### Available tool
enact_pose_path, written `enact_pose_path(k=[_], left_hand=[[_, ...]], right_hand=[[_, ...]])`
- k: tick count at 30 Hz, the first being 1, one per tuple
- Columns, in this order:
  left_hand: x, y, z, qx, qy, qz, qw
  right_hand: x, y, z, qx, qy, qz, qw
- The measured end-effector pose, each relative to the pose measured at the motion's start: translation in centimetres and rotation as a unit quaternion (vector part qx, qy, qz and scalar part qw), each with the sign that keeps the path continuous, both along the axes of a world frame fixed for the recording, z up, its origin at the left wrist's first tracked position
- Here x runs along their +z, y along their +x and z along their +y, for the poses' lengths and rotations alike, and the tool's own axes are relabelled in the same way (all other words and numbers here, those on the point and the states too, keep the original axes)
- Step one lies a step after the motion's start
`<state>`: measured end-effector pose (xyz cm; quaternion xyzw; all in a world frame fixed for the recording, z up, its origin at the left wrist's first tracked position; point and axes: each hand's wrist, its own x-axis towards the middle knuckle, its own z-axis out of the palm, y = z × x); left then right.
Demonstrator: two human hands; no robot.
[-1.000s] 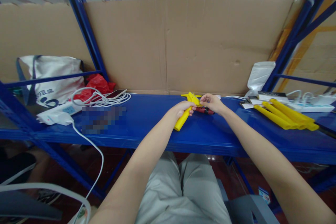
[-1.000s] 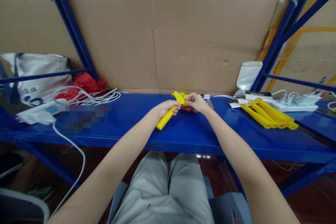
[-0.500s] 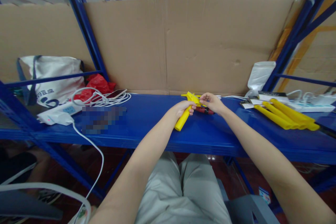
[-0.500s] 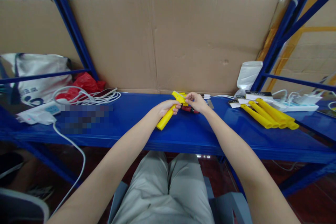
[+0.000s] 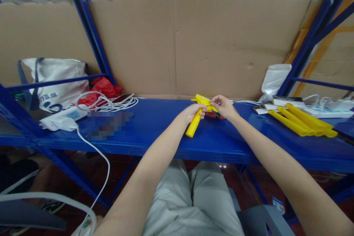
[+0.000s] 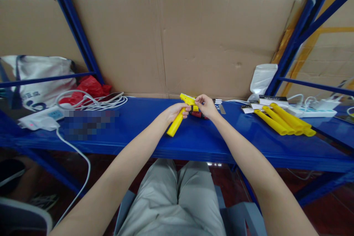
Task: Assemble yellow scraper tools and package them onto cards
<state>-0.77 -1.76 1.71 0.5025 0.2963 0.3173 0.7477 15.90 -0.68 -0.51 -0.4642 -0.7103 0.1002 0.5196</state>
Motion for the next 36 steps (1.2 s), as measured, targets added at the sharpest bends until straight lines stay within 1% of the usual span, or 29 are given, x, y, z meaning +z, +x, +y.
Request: enact_pose_path(k=[6, 11, 13, 16, 20, 23, 28, 36], left_hand=[[0.2, 0.1, -0.3, -0.004, 0.008, 0.004, 1.0], [0.3, 0.1, -0.3, -0.011, 0.01, -0.002, 1.0], [0.2, 0.0, -0.2, -0.016, 0.012, -0.005, 1.0], [0.3, 0.0, -0.1, -0.021, 0.012, -0.01, 1.0], [0.4, -0.1, -0.3, -0.021, 0.016, -0.015, 1.0], [0.5, -0.1, -0.5, -0.024, 0.024, -0.008, 0.999], [0.7, -0.1, -0.8, -0.025, 0.029, -0.008, 0.999], [0.7, -0.1, -0.9, -0.029, 0.024, -0.009, 0.999]], right_hand=[[-0.1, -0.1, 0.0, -0.043, 0.012, -0.009, 0.999], [-0.5, 0.2, 0.5, -0.093, 0.055, -0.035, 0.994], [-0.7, 0.3, 0.8, -0.098, 0.051, -0.033, 0.993], [-0.8, 0.3, 1.1, -0.076, 0.014, 0.02, 0.997], [-0.6, 0.0, 0.7, 0.011, -0.067, 0.107, 0.992], [-0.1, -0.1, 0.0, 0.064, -0.117, 0.139, 0.981], [0.3, -0.2, -0.6, 0.08, -0.116, 0.158, 0.977], [0.5, -0.4, -0.9, 0.092, -0.148, 0.197, 0.965]])
